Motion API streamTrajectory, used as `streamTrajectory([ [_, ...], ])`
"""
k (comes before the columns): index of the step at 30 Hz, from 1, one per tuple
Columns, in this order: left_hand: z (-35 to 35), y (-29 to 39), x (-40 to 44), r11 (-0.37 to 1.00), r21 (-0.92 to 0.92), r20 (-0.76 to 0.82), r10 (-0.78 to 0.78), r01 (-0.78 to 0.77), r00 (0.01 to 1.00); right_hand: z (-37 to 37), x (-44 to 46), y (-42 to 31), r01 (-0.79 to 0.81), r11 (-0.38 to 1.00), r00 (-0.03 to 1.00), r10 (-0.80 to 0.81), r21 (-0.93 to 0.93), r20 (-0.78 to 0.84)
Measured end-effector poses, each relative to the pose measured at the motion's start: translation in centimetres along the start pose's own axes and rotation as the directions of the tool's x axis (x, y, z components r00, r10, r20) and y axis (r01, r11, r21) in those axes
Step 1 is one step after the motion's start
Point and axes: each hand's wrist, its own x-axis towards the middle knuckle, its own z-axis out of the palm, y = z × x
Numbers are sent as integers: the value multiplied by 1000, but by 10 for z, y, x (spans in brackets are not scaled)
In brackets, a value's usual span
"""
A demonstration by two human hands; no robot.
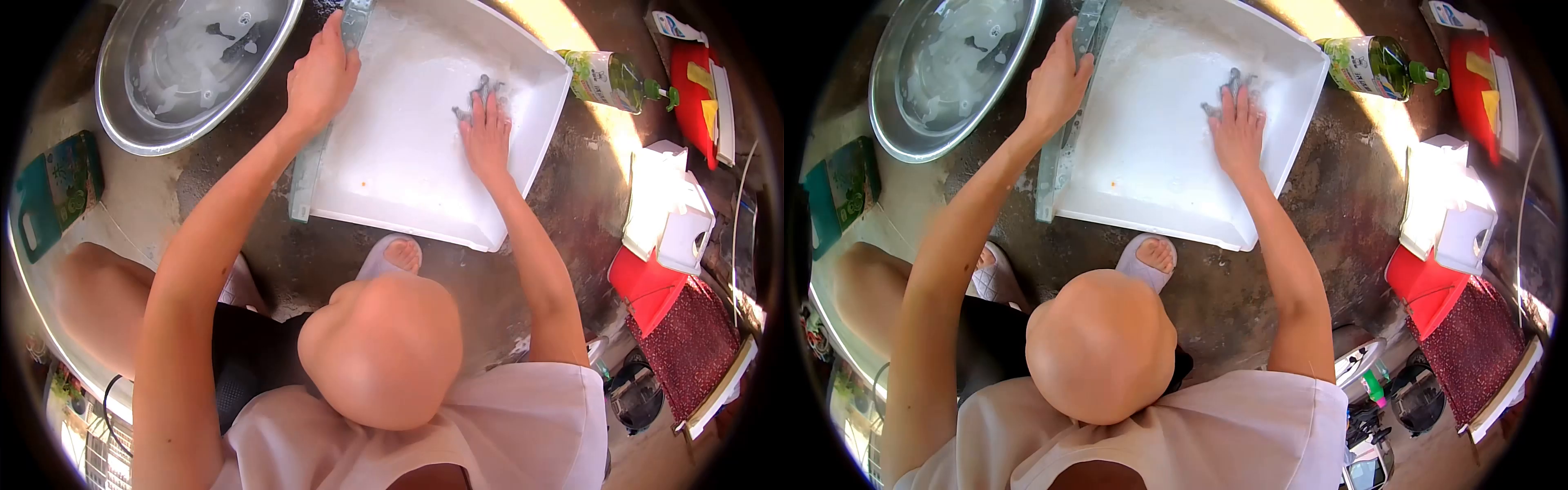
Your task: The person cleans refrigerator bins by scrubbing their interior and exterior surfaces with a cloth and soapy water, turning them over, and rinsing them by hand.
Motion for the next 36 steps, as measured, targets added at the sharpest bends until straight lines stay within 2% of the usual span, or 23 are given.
streamTrajectory([
  [1, 3, -2, 1, 1000, -9, -15, 21, -21, 1000, -7, -32, -1, -16, 998, 997, 21, -64, 70],
  [3, -2, 4, 0, 1000, -22, 18, -8, 8, 1000, -3, -74, -42, 64, 997, 966, -70, 30, 248],
  [5, -1, 4, 1, 1000, -2, 33, -22, 22, 999, -4, -54, -94, 267, 950, 892, -307, 160, 331],
  [8, -6, 3, 3, 1000, 13, 19, 8, -8, 1000, 8, 25, -95, 333, 939, 936, -341, 84, 92],
  [9, -6, 3, -1, 1000, 19, 41, -9, 8, 999, 6, 37, -77, 201, 979, 979, -201, 19, -17],
  [10, -1, -2, 0, 997, 9, -38, 74, -74, 997, 9, 38, -48, 27, 999, 996, -25, 26, -83],
  [11, -1, -2, 0, 997, 13, -32, 79, -78, 996, 3, 25, -23, -112, 921, 989, 140, 373, -49],
  [13, 1, 2, 1, 998, 38, -23, 49, -48, 999, -1, -27, 6, -220, 975, 969, 213, 44, 123],
  [15, 1, 2, -1, 998, 20, -18, 58, -58, 998, 2, -77, -30, -59, 996, 981, 46, 66, 186],
  [17, 1, 1, 1, 997, 20, -31, 77, -77, 997, 3, -67, -82, 187, 975, 935, -215, 123, 282],
  [19, 4, -1, 1, 993, 43, -47, 107, -105, 993, 13, -6, -101, 267, 960, 948, -278, 87, 157],
  [20, -4, 8, -1, 1000, 17, 27, 12, -12, 1000, 14, 29, -103, 302, 951, 946, -308, 72, 98],
  [21, -6, 10, 0, 1000, 6, 33, 8, -8, 999, 4, 59, -93, 299, 952, 954, -300, 63, 12],
  [22, -7, 9, 0, 1000, -3, 47, 1, -1, 999, 0, 79, -73, 210, 977, 973, -207, 24, -105],
  [24, -4, 5, 0, 1000, -1, 28, 16, -16, 999, -4, 78, -17, -128, 992, 988, 129, 15, -83],
  [25, -4, 6, 2, 999, 5, 14, 34, -34, 999, 6, 56, 9, -162, 986, 971, 152, -38, -187],
  [26, -3, 6, 2, 999, 11, 4, 49, -49, 999, 2, 28, 16, -191, 980, 971, 181, -56, -159],
  [28, 1, 5, 0, 997, 21, -17, 77, -77, 997, 8, -20, -5, -158, 986, 987, 158, -50, -12],
  [29, 0, 6, 0, 997, 16, -18, 78, -78, 997, 13, -30, -29, -88, 994, 996, 88, 59, 7],
  [30, 0, 7, -1, 997, 14, -19, 79, -79, 997, 17, -27, -55, 18, 988, 1000, -16, 152, -16],
  [32, -1, 6, 2, 995, 23, -31, 100, -100, 994, 23, 10, -95, 236, 948, 970, -241, 214, -1],
  [34, 2, 2, 1, 992, 34, -43, 121, -120, 992, 25, 68, -112, 342, 929, 936, -323, 143, -140],
  [36, 4, 1, 2, 991, 35, -42, 130, -128, 991, 20, 123, -111, 307, 948, 934, -282, 89, -219],
])
